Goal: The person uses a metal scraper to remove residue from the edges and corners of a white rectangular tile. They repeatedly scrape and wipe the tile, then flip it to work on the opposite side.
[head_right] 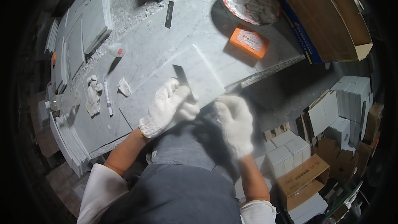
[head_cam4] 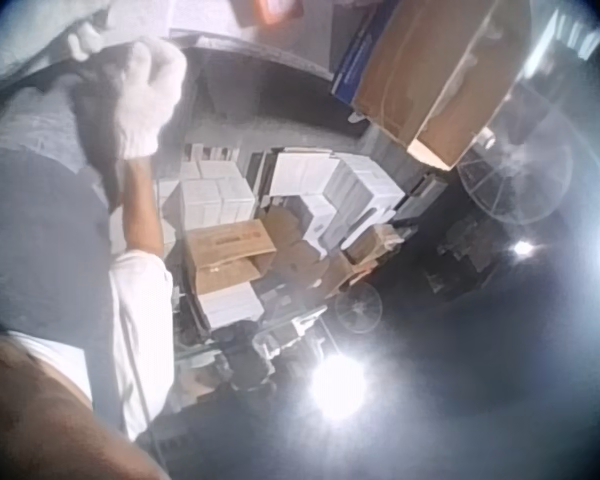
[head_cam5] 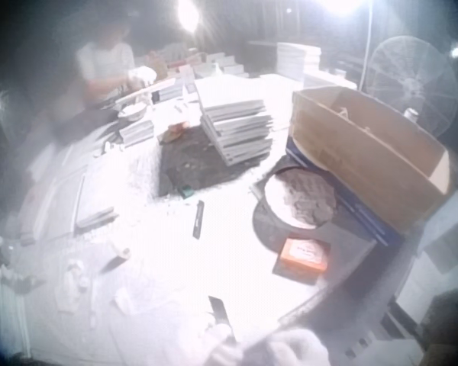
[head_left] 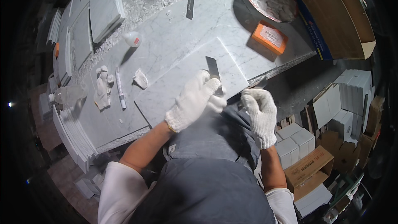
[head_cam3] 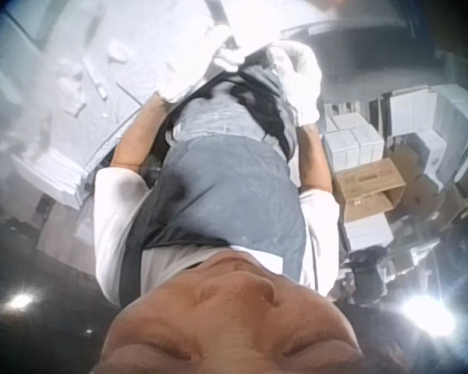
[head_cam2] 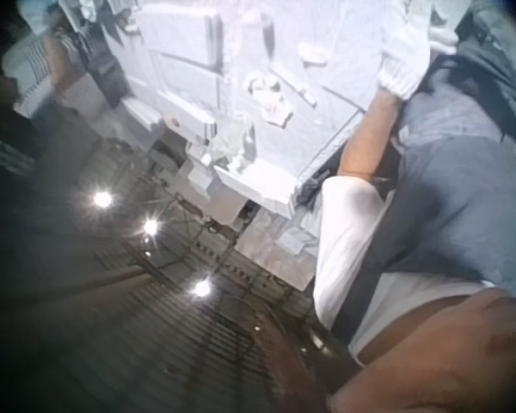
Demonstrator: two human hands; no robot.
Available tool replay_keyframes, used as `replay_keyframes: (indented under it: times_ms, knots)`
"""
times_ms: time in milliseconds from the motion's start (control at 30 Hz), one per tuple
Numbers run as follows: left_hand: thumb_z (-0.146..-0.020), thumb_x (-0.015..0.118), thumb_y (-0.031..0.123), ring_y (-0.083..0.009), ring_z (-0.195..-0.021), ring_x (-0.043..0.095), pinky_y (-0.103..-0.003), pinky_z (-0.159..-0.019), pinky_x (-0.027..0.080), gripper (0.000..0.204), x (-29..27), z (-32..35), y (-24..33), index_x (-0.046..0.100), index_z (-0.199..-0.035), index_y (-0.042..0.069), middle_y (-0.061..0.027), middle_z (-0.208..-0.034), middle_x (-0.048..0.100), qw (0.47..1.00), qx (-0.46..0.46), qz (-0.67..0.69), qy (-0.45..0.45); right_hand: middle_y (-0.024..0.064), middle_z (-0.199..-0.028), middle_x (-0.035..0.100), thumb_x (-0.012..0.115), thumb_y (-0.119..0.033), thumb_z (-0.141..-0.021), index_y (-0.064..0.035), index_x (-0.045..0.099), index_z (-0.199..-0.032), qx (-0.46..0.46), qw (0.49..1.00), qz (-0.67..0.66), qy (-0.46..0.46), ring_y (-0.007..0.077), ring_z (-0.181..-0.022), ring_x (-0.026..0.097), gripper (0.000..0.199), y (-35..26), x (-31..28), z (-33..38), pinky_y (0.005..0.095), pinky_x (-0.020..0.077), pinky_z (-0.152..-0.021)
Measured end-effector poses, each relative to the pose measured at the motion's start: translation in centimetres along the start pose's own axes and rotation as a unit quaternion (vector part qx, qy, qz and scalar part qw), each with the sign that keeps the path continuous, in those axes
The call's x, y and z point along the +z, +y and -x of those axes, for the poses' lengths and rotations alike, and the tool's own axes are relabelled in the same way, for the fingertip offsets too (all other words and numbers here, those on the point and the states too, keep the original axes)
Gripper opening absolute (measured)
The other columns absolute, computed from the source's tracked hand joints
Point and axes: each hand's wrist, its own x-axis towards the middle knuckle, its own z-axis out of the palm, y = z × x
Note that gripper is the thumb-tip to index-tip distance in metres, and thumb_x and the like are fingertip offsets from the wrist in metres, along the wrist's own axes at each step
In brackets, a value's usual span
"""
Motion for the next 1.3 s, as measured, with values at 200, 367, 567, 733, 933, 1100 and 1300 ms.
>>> replay_keyframes:
  times_ms: [200,367,567,733,933,1100,1300]
  knots:
    - [-0.103,0.063,0.024,-0.0067,-0.075,0.066,-0.024,-0.062,0.054,0.037,-2.7,-0.1,2.7,0.059,-0.13,-0.001,-0.0051,-0.092,0.068,0.975,-0.112,-0.168,-0.092,0.0101,-0.1,0.071,0.066,-0.014,-0.104,-0.0005,0.062,-0.119,-0.013,1.0,-0.007,-0.021,0.0134,-0.087,0.069,0.02,-0.4,-1.0,-0.7,0.0287,0.0603,-0.07]
    - [-0.099,0.067,0.029,-0.0069,-0.075,0.065,-0.023,-0.063,0.053,0.043,-3.0,-0.6,3.5,0.061,-0.132,0.001,-0.0032,-0.091,0.067,0.948,-0.118,-0.28,-0.09,0.0095,-0.136,0.066,0.066,0.004,-0.099,-0.0058,0.057,-0.149,-0.008,0.991,-0.043,-0.123,0.0156,-0.122,0.062,0.051,-1.8,-0.3,-1.1,0.0294,0.0528,-0.105]
    - [-0.099,0.064,0.033,-0.0079,-0.067,0.063,-0.024,-0.058,0.052,0.044,-2.7,-1.0,4.1,0.063,-0.128,0.0,-0.003,-0.088,0.065,0.94,-0.143,-0.299,-0.083,0.0023,-0.093,0.068,0.072,-0.011,-0.099,-0.0113,0.053,-0.155,-0.033,0.99,0.094,-0.096,0.0095,-0.075,0.058,0.059,-1.5,0.7,-2.4,0.0273,0.0526,-0.073]
    - [-0.1,0.062,0.032,-0.0081,-0.063,0.062,-0.024,-0.053,0.051,0.043,-2.7,-0.9,4.1,0.06,-0.13,0.0,-0.0034,-0.086,0.063,0.938,-0.18,-0.285,-0.084,0.0107,-0.101,0.073,0.07,-0.022,-0.1,-0.0153,0.058,-0.15,-0.16,0.944,0.286,-0.046,0.0246,-0.085,0.072,0.052,-1.0,1.6,-3.2,0.0356,0.0568,-0.079]
    - [-0.102,0.063,0.025,-0.0095,-0.064,0.065,-0.023,-0.051,0.051,0.041,-4.2,-0.3,2.2,0.058,-0.131,-0.003,-0.0067,-0.091,0.065,0.977,-0.109,-0.171,-0.061,0.0147,-0.113,0.074,0.068,-0.024,-0.1,-0.0171,0.063,-0.144,-0.132,0.933,0.332,-0.044,0.0317,-0.094,0.073,0.045,-0.9,1.7,-3.6,0.0378,0.0575,-0.082]
    - [-0.102,0.068,0.022,-0.0096,-0.067,0.064,-0.022,-0.052,0.049,0.036,-4.3,0.8,0.5,0.06,-0.124,-0.006,-0.0079,-0.093,0.065,0.989,-0.138,-0.057,-0.007,0.0139,-0.117,0.073,0.065,-0.024,-0.102,-0.0248,0.056,-0.15,-0.128,0.948,0.277,-0.085,0.0349,-0.097,0.073,0.05,-1.1,2.1,-3.7,0.0408,0.0583,-0.085]
    - [-0.101,0.065,0.021,-0.0128,-0.066,0.068,-0.025,-0.051,0.051,0.03,-3.1,1.1,-0.1,0.064,-0.116,-0.006,-0.0085,-0.092,0.068,0.992,-0.114,-0.045,0.037,0.0183,-0.138,0.068,0.068,-0.012,-0.101,-0.0054,0.062,-0.144,-0.073,0.927,0.279,-0.239,0.0259,-0.128,0.067,0.044,-1.9,3.2,-2.3,0.0332,0.0525,-0.107]
